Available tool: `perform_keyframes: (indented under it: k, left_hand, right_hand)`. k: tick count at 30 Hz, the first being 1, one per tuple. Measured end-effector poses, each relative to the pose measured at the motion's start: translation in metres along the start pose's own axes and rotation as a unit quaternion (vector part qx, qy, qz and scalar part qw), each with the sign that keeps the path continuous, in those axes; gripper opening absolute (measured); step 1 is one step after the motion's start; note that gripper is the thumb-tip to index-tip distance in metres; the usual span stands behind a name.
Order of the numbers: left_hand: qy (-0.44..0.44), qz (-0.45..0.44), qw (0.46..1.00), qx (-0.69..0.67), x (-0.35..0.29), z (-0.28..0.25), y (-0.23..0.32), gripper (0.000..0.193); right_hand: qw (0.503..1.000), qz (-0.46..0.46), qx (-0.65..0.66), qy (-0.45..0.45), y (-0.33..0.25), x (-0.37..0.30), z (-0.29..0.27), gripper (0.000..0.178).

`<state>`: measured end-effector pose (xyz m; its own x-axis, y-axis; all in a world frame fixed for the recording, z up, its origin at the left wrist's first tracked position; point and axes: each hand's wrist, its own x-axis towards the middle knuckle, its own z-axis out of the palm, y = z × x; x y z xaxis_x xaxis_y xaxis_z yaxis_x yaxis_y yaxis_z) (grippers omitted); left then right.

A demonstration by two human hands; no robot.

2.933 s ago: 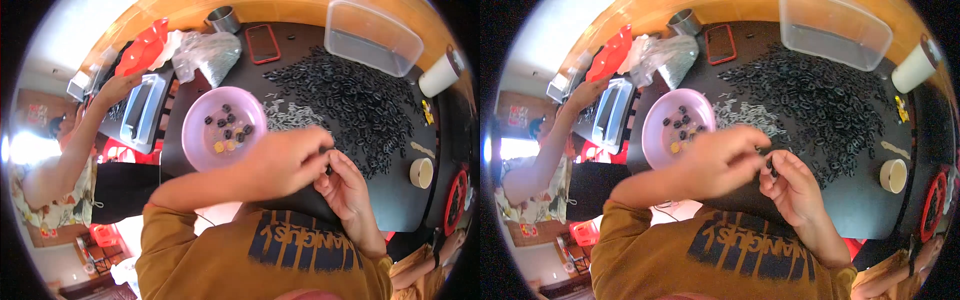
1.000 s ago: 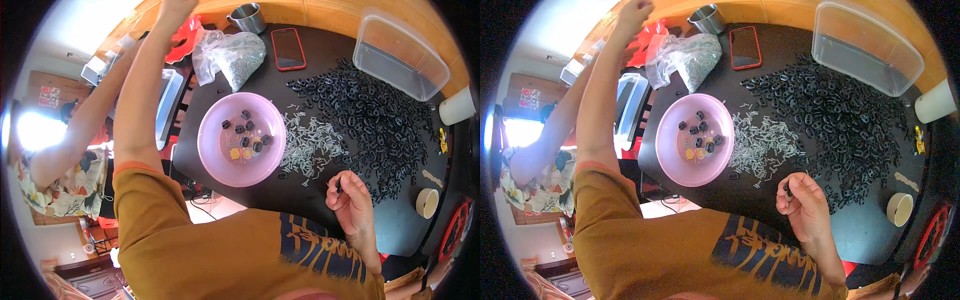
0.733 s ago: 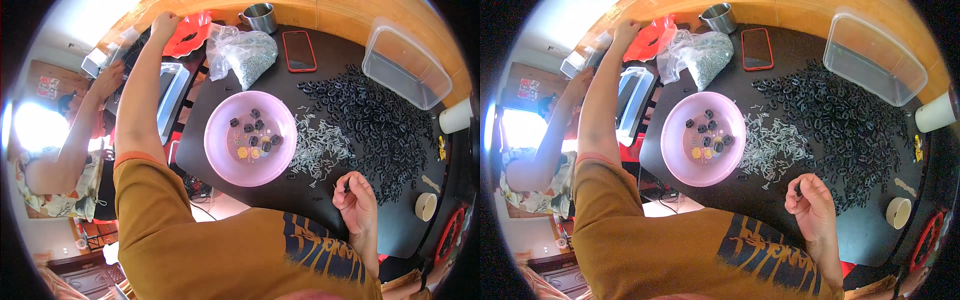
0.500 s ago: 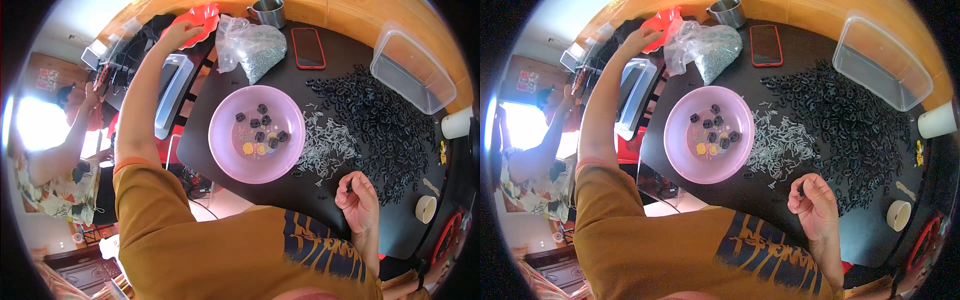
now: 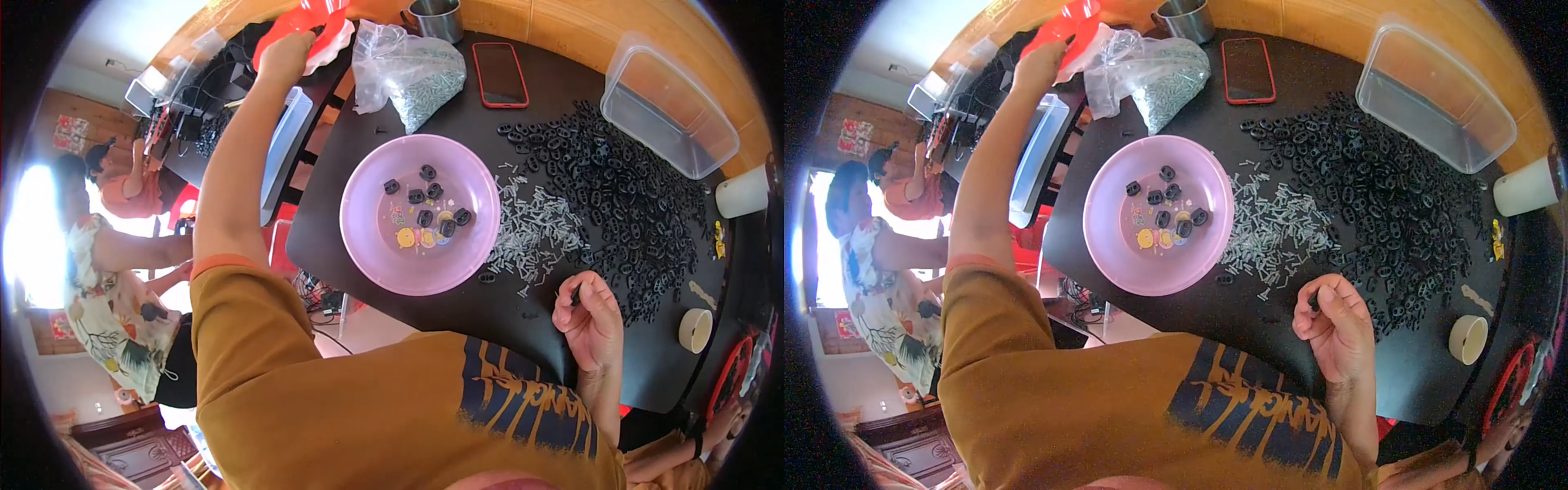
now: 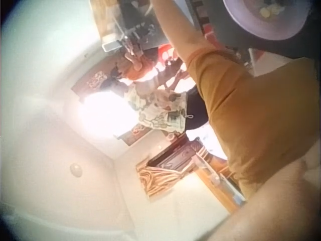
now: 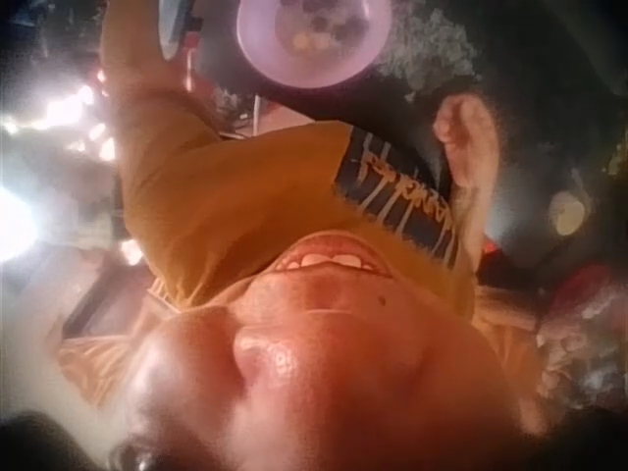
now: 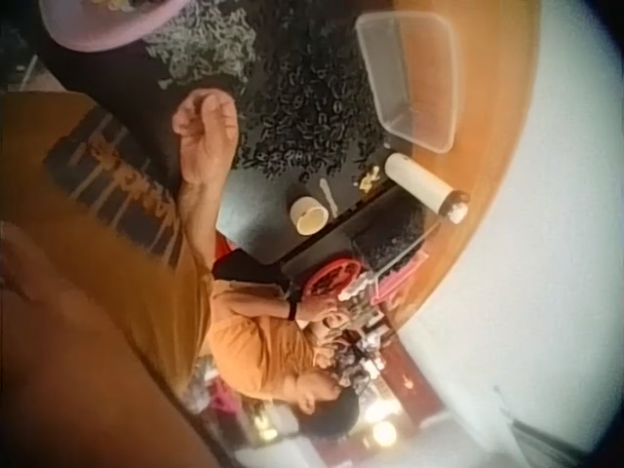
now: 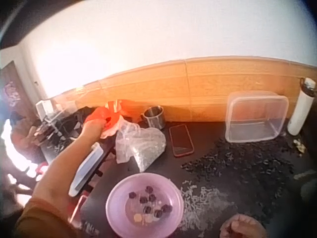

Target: The person assembles plastic cord locks by fitting springs into plastic components and connecting the parts together by hand, then sorts components and finished pieces across the table, plates, and containers.

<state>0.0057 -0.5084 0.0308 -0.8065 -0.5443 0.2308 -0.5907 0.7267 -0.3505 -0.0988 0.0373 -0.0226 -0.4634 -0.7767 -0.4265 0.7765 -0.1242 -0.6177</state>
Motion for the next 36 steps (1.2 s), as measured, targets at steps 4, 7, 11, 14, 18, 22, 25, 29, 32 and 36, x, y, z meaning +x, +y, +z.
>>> perform_keyframes:
  k: [4, 7, 11, 14, 18, 22, 25, 29, 32, 36]
  left_hand:
    - [0.047, 0.049, 0.998, 0.01, -0.007, -0.027, -0.013, 0.019]
    - [0.073, 0.048, 0.996, 0.008, -0.003, -0.04, -0.001, 0.019]
    - [0.045, 0.055, 0.997, 0.013, 0.001, -0.037, 0.001, 0.019]
    - [0.06, 0.081, 0.995, 0.012, 0.002, -0.025, -0.004, 0.022]
    - [0.016, 0.036, 0.999, 0.03, 0.0, -0.016, -0.002, 0.022]
    - [-0.003, 0.025, 0.999, 0.035, -0.005, -0.013, 0.003, 0.022]
    - [-0.032, 0.021, 0.998, 0.055, -0.008, -0.01, 0.006, 0.021]
    - [-0.032, 0.032, 0.997, 0.064, -0.01, -0.007, 0.005, 0.02]
    - [-0.023, 0.027, 0.998, 0.059, -0.013, -0.012, 0.004, 0.02]
    - [0.016, 0.048, 0.997, 0.058, -0.025, -0.026, -0.007, 0.018]
  right_hand:
    - [1.0, 0.024, -0.003, -0.016, 0.001, 0.003, 0.002, 0.018]
    - [0.999, 0.037, -0.006, -0.025, 0.0, 0.001, 0.004, 0.017]
    - [0.999, 0.027, 0.0, -0.03, 0.0, -0.001, 0.002, 0.016]
    - [0.999, 0.024, -0.002, -0.024, 0.001, -0.002, 0.001, 0.016]
    - [1.0, 0.026, 0.004, -0.017, 0.002, 0.0, 0.0, 0.016]
    - [0.999, 0.031, -0.003, -0.02, 0.004, 0.0, -0.001, 0.016]
    - [0.999, 0.031, -0.007, -0.019, 0.005, 0.002, -0.001, 0.016]
    - [0.999, 0.027, 0.002, -0.016, 0.005, 0.002, 0.0, 0.016]
    - [0.999, 0.026, 0.001, -0.019, 0.005, 0.002, -0.001, 0.016]
    - [1.0, 0.022, 0.005, -0.021, 0.008, 0.001, -0.001, 0.016]
